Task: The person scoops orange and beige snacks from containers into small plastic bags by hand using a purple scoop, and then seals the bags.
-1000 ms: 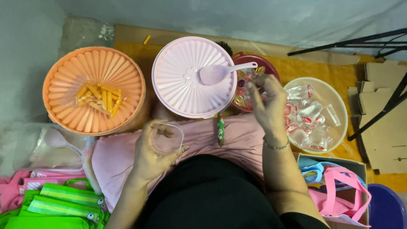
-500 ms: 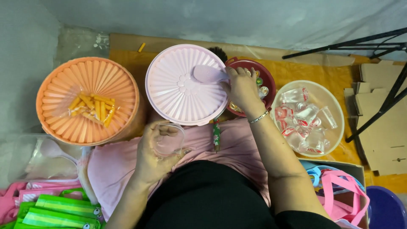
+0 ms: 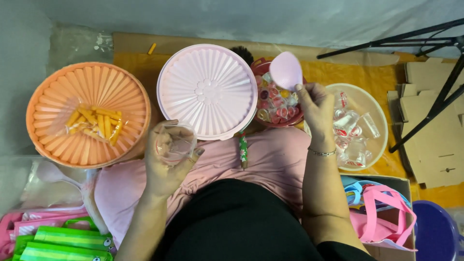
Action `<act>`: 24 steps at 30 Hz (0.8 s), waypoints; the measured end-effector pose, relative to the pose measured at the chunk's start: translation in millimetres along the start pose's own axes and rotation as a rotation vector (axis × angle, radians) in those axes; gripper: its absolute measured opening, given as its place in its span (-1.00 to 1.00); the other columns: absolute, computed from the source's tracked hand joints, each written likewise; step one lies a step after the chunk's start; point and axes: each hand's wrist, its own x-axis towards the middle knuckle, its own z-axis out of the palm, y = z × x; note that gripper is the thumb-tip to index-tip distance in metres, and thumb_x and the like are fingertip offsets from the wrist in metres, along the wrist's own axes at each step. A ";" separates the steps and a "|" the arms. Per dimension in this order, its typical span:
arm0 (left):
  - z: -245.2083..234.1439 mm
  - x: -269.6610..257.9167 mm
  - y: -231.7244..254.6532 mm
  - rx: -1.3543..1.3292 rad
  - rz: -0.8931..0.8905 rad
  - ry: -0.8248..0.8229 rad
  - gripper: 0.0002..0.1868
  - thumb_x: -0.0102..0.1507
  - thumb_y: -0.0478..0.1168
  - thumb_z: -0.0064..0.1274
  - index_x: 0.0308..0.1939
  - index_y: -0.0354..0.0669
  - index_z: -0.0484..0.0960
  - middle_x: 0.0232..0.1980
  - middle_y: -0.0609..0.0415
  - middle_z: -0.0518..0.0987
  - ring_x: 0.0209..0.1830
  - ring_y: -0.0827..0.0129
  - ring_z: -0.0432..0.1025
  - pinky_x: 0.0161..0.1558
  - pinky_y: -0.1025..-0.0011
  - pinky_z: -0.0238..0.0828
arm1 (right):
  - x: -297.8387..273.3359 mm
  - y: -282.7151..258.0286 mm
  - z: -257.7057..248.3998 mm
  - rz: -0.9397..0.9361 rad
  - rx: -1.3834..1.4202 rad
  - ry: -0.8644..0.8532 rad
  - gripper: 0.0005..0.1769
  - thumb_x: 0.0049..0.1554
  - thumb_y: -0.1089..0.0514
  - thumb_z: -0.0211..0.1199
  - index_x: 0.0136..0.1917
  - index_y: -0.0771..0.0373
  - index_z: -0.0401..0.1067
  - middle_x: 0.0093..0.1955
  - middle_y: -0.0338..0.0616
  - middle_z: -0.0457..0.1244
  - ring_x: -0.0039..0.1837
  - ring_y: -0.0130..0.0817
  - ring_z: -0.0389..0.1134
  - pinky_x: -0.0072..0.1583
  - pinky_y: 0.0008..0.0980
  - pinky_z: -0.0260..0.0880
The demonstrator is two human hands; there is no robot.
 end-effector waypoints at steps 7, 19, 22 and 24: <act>-16.6 -14.3 4.6 -0.006 -0.012 0.029 -0.34 -0.15 -0.34 0.24 -0.05 -0.38 0.24 -0.30 -0.05 0.46 -0.29 0.40 0.39 -0.14 0.44 0.30 | -28.5 -42.5 34.5 -0.165 -0.149 -0.103 -0.88 0.06 0.27 0.16 -0.18 0.40 0.33 -0.39 0.10 0.18 -0.30 -0.29 0.22 -0.27 -0.39 0.23; -72.5 -43.8 3.8 0.068 0.046 0.272 -0.36 -0.20 -0.40 0.25 -0.11 -0.41 0.28 -0.26 -0.17 0.46 -0.27 0.27 0.39 -0.17 0.34 0.38 | -86.0 -93.7 99.0 -0.503 -0.850 -0.653 -0.55 -0.26 -0.06 0.29 -0.06 0.00 0.36 -0.10 -0.28 0.16 -0.33 -0.10 0.31 -0.24 -0.17 0.37; -73.8 -46.2 3.8 -0.031 -0.013 0.262 -0.40 -0.18 -0.45 0.22 -0.12 -0.40 0.29 -0.28 -0.15 0.47 -0.29 0.28 0.40 -0.19 0.35 0.40 | -79.2 -80.0 97.7 -0.579 -1.038 -0.698 -0.56 -0.21 -0.03 0.24 -0.02 0.03 0.33 -0.13 -0.25 0.12 -0.33 -0.12 0.33 -0.25 -0.20 0.38; -72.8 -47.8 3.2 -0.131 -0.079 0.236 -0.43 -0.17 -0.50 0.19 -0.13 -0.38 0.30 -0.29 -0.14 0.48 -0.30 0.29 0.41 -0.21 0.36 0.42 | -76.9 -53.6 97.4 -0.755 -1.041 -0.712 -0.71 -0.25 0.12 0.21 -0.18 0.10 0.33 -0.28 -0.23 0.09 -0.39 -0.17 0.30 -0.32 -0.29 0.32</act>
